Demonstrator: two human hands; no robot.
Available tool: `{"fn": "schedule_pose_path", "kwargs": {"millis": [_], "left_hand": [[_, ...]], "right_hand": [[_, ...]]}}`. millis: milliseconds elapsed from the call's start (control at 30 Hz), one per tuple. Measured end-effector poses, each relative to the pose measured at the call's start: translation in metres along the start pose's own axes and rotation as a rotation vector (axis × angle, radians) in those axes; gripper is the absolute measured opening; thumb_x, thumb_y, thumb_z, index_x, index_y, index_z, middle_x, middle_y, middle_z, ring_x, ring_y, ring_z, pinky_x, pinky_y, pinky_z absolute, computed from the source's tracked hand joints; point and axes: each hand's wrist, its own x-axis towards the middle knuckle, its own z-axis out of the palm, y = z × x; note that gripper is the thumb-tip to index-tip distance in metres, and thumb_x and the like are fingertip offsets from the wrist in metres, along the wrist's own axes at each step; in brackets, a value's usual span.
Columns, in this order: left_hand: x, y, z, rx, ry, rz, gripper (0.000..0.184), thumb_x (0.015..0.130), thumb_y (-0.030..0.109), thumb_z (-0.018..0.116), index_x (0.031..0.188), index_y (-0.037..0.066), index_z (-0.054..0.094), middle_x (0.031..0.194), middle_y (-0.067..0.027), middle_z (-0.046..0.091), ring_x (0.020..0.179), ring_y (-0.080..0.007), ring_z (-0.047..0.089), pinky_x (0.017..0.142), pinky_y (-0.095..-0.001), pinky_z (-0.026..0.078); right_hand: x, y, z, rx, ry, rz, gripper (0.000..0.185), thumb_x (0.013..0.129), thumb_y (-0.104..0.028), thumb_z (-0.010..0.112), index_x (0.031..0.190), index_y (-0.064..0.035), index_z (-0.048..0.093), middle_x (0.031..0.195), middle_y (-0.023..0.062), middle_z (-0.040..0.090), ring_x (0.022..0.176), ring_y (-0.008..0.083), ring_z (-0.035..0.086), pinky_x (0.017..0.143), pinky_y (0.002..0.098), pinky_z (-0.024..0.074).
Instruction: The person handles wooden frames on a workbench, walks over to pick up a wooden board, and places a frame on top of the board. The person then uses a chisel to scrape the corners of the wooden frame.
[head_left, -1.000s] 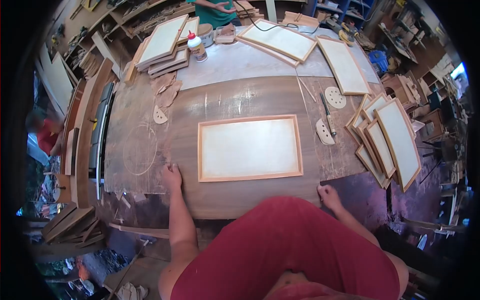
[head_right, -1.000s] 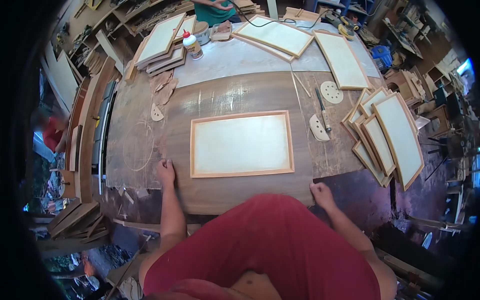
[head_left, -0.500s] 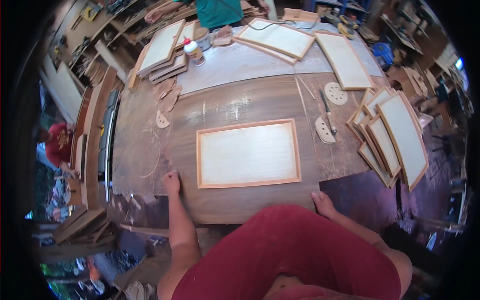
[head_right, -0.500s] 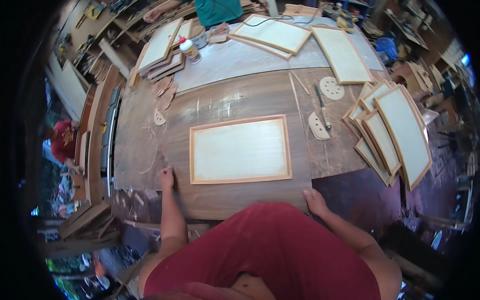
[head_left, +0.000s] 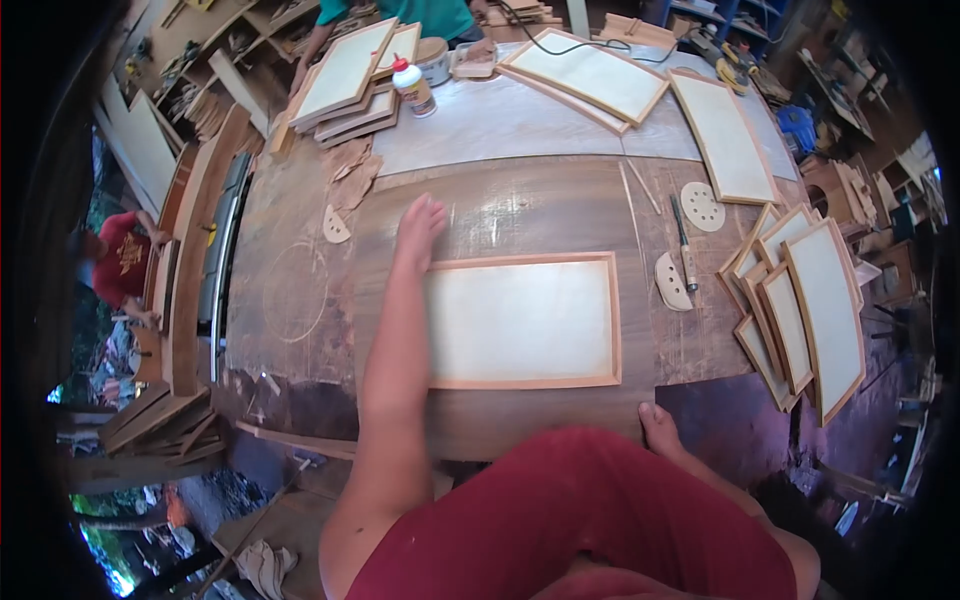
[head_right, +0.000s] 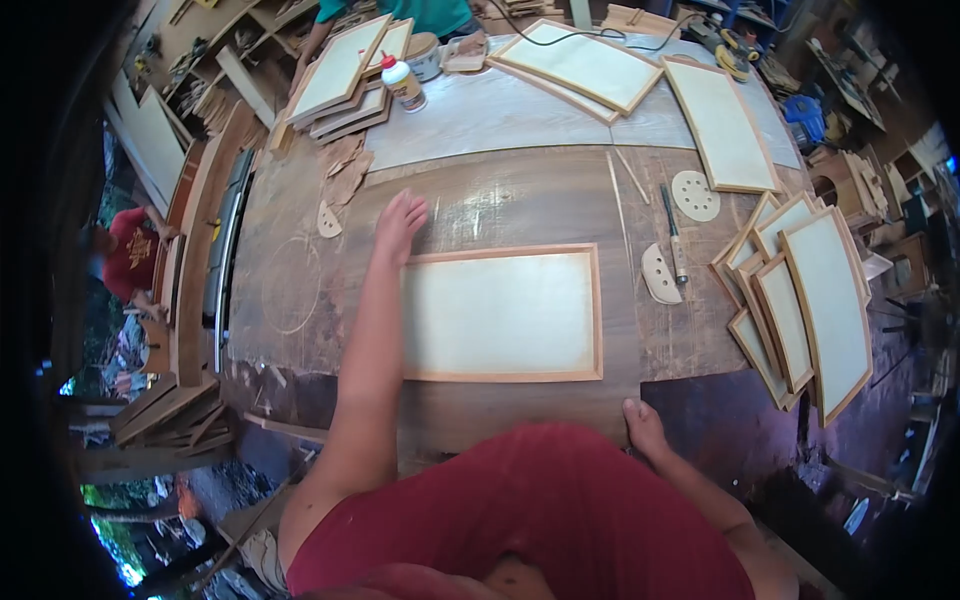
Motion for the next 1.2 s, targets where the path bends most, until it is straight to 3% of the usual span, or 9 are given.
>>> {"fn": "schedule_pose_path", "kwargs": {"millis": [167, 233, 333, 467, 667, 833, 1067, 1133, 1200], "left_hand": [[0.112, -0.025, 0.072, -0.354, -0.005, -0.125, 0.074, 0.100, 0.041, 0.053, 0.150, -0.001, 0.019, 0.143, -0.0323, 0.035, 0.132, -0.0378, 0.043, 0.111, -0.0423, 0.038], [0.136, -0.030, 0.090, -0.608, 0.152, -0.147, 0.084, 0.098, 0.043, 0.056, 0.152, -0.003, 0.010, 0.151, -0.0366, 0.016, 0.141, -0.0406, 0.029, 0.114, -0.0483, 0.031], [0.160, -0.032, 0.104, -0.774, 0.283, -0.184, 0.089, 0.095, 0.047, 0.057, 0.153, 0.001, 0.007, 0.155, -0.0319, 0.008, 0.143, -0.0399, 0.023, 0.115, -0.0515, 0.027], [0.156, -0.016, 0.112, -0.723, 0.361, -0.177, 0.092, 0.093, 0.051, 0.058, 0.155, 0.007, 0.007, 0.157, -0.0254, 0.011, 0.144, -0.0408, 0.021, 0.114, -0.0518, 0.026], [0.156, 0.002, 0.109, -0.912, 0.422, -0.286, 0.091, 0.089, 0.054, 0.061, 0.153, 0.011, 0.013, 0.151, -0.0165, 0.024, 0.132, -0.0402, 0.033, 0.106, -0.0469, 0.040], [0.175, -0.002, 0.099, -0.933, 0.421, -0.378, 0.086, 0.088, 0.051, 0.065, 0.149, 0.009, 0.020, 0.142, -0.0185, 0.031, 0.108, -0.0334, 0.051, 0.079, -0.0350, 0.055], [0.213, -0.043, 0.060, -0.695, 0.279, -0.480, 0.083, 0.088, 0.053, 0.065, 0.144, 0.005, 0.028, 0.134, -0.0220, 0.040, 0.087, -0.0221, 0.057, 0.060, -0.0219, 0.054], [0.208, -0.038, 0.047, -0.658, 0.114, -0.569, 0.077, 0.090, 0.053, 0.063, 0.141, 0.004, 0.032, 0.128, -0.0252, 0.046, 0.075, -0.0169, 0.056, 0.046, -0.0152, 0.047], [0.200, -0.032, 0.051, -0.593, 0.140, -0.498, 0.075, 0.091, 0.052, 0.062, 0.139, 0.003, 0.033, 0.122, -0.0265, 0.050, 0.068, -0.0149, 0.054, 0.042, -0.0132, 0.044]], "right_hand": [[-0.015, -0.030, 0.006, -0.145, 0.074, 0.013, 0.045, 0.100, -0.040, 0.051, 0.113, 0.0014, 0.063, 0.097, 0.0105, 0.070, 0.091, 0.0136, 0.061, 0.083, 0.0331, 0.0483], [-0.014, -0.025, 0.007, -0.125, 0.081, 0.001, 0.045, 0.100, -0.040, 0.052, 0.113, 0.0014, 0.063, 0.096, 0.0112, 0.070, 0.090, 0.0140, 0.062, 0.083, 0.0333, 0.0486], [-0.015, -0.024, 0.007, -0.187, 0.113, 0.039, 0.043, 0.100, -0.038, 0.053, 0.112, 0.0014, 0.063, 0.096, 0.0114, 0.071, 0.090, 0.0139, 0.062, 0.083, 0.0332, 0.0486], [-0.016, -0.014, 0.009, -0.117, 0.121, 0.002, 0.041, 0.100, -0.037, 0.053, 0.111, 0.0014, 0.063, 0.096, 0.0110, 0.071, 0.090, 0.0136, 0.062, 0.083, 0.0331, 0.0486], [-0.012, -0.014, 0.009, -0.085, 0.115, 0.019, 0.040, 0.100, -0.036, 0.053, 0.111, 0.0010, 0.064, 0.095, 0.0093, 0.070, 0.090, 0.0131, 0.061, 0.082, 0.0328, 0.0487], [-0.021, -0.040, 0.011, -0.146, 0.103, 0.055, 0.041, 0.101, -0.037, 0.051, 0.111, 0.0001, 0.064, 0.096, 0.0092, 0.070, 0.091, 0.0140, 0.062, 0.083, 0.0333, 0.0487], [-0.011, -0.007, 0.012, -0.142, 0.107, 0.031, 0.039, 0.100, -0.035, 0.051, 0.112, 0.0004, 0.064, 0.097, 0.0100, 0.070, 0.092, 0.0146, 0.062, 0.084, 0.0331, 0.0480], [-0.013, -0.022, 0.017, -0.105, 0.111, 0.022, 0.037, 0.100, -0.033, 0.051, 0.110, 0.0004, 0.063, 0.096, 0.0096, 0.069, 0.090, 0.0141, 0.061, 0.083, 0.0331, 0.0478], [-0.014, -0.024, 0.018, -0.084, 0.101, 0.014, 0.036, 0.101, -0.033, 0.051, 0.110, 0.0001, 0.063, 0.095, 0.0087, 0.068, 0.089, 0.0133, 0.060, 0.083, 0.0329, 0.0477]]}}
